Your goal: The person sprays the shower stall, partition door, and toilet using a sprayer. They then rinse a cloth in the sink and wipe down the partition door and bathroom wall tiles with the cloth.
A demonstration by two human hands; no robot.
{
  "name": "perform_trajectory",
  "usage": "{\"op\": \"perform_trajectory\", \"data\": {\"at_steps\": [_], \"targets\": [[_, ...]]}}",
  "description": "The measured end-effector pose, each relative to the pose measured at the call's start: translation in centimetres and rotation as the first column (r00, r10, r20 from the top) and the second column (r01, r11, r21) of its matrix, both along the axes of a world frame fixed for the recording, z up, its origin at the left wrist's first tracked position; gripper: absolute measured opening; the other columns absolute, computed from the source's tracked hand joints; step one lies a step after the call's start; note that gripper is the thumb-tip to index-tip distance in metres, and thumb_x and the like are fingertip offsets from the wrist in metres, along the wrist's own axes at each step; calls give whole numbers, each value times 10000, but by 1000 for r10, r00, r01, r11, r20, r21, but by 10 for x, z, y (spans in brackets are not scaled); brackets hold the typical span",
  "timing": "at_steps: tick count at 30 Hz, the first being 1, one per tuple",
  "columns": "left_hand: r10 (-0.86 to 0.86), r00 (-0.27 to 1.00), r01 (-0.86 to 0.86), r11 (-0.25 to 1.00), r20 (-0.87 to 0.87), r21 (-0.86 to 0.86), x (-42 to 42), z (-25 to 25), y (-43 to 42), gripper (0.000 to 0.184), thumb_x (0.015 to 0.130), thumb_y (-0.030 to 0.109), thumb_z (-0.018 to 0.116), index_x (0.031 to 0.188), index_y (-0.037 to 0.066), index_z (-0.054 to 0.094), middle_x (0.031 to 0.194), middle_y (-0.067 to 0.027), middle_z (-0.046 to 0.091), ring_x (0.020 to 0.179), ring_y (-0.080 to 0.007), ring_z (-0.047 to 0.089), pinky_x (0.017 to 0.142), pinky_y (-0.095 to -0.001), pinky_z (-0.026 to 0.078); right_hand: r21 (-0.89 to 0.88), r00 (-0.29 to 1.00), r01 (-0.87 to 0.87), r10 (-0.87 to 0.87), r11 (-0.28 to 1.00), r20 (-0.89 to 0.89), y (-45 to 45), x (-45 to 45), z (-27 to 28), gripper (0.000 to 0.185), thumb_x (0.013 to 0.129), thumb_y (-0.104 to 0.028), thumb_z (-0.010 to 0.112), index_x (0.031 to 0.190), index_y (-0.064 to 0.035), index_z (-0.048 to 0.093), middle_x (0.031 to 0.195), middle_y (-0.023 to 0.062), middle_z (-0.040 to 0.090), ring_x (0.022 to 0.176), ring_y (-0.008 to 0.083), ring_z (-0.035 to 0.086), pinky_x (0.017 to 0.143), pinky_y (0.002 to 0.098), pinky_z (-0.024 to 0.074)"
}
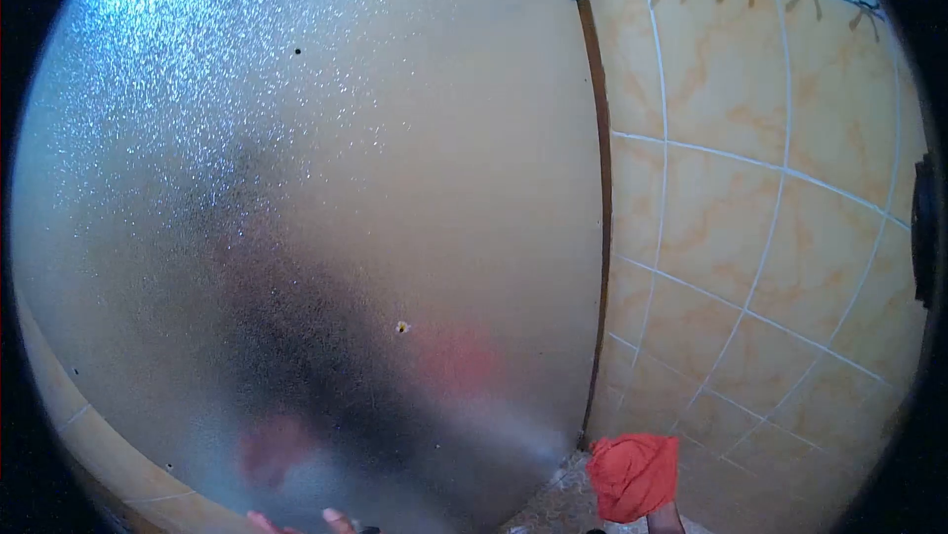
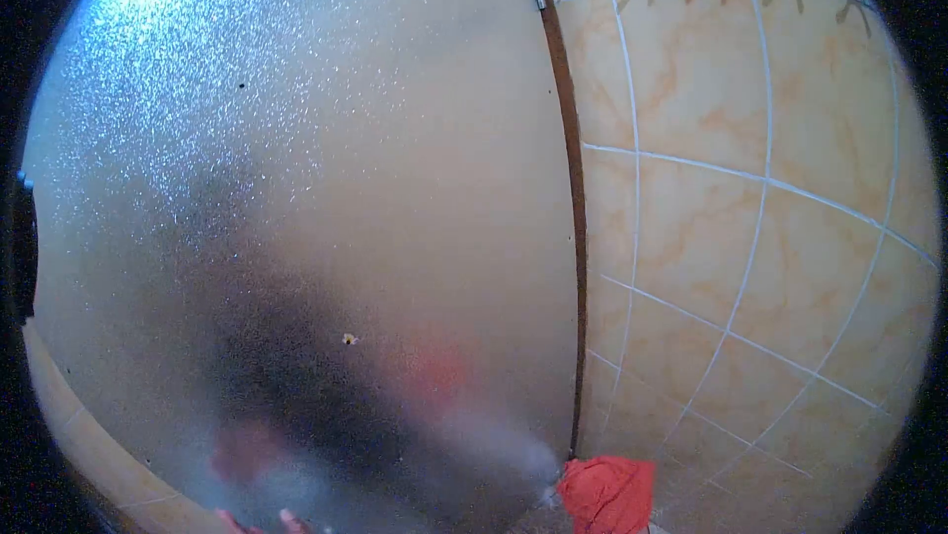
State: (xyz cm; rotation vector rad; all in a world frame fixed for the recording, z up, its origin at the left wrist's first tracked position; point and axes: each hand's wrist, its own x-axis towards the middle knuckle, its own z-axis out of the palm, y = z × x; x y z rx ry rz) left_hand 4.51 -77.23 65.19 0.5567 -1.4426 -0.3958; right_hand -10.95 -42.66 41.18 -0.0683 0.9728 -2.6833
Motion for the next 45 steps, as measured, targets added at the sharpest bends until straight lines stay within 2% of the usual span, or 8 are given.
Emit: {"op": "perform_trajectory", "data": {"at_steps": [7,9,21,24,30,33,35,45], "targets": [[-117,984,52,908,135,415,21,-22,-3,851,800,340,670,1391,-33,185,1372,-258,301,1224,-345,374,1029,-433,291,-87,983,-161,152,983,-103,-12,-29,71,563,889,-594,337,979,-72,528,950,91,573,943,242,517,882,487,355],[-496,866,446,821,58,356,5,6,10,846,811,309,671,1396,-41,169,1350,-218,364,1223,-309,380,1041,-410,272,-105,970,-206,189,973,-149,0,-36,72,565,889,-595,335,973,-71,527,945,92,573,939,242,518,880,487,358],[-359,933,299,792,11,533,12,-33,-13,830,802,153,673,1433,29,148,1452,-184,230,1300,-284,299,1045,-370,277,-175,801,-578,514,797,-306,65,-60,66,578,890,-601,327,936,-61,526,921,96,572,915,242,524,868,484,374],[-388,919,306,818,74,487,14,-53,-35,836,800,142,674,1434,29,141,1455,-184,227,1311,-280,287,1053,-369,263,-387,800,-512,590,767,112,66,-65,46,630,895,-605,295,918,-18,524,916,146,579,814,267,567,838,475,422],[-300,937,212,896,181,390,14,-50,-21,854,762,41,675,1431,26,144,1461,-204,217,1351,-283,224,1081,-355,205,53,911,-319,290,946,294,65,-44,119,468,905,-443,477,844,-7,636,759,111,651,564,148,567,430,262,431],[-241,932,139,928,272,347,15,-46,-15,885,738,35,680,1436,46,137,1462,-219,207,1364,-298,195,1093,-362,174,372,640,-587,694,719,-330,78,-68,55,528,933,-504,340,1110,-47,538,1027,162,614,751,248,631,574,380,514],[-163,912,27,939,376,343,19,-43,-14,913,707,34,689,1439,66,145,1459,-199,233,1367,-326,181,1100,-394,164,-328,845,-451,516,830,143,69,-62,39,484,942,-459,369,1077,-27,542,925,117,636,733,243,633,560,391,517],[-75,824,-30,984,561,175,32,-52,-29,889,714,115,675,1435,66,155,1469,-147,231,1368,-329,166,1113,-446,124,101,887,-462,459,881,55,17,-53,80,470,944,-452,373,1000,-15,538,709,94,597,563,217,579,475,329,471]]}}
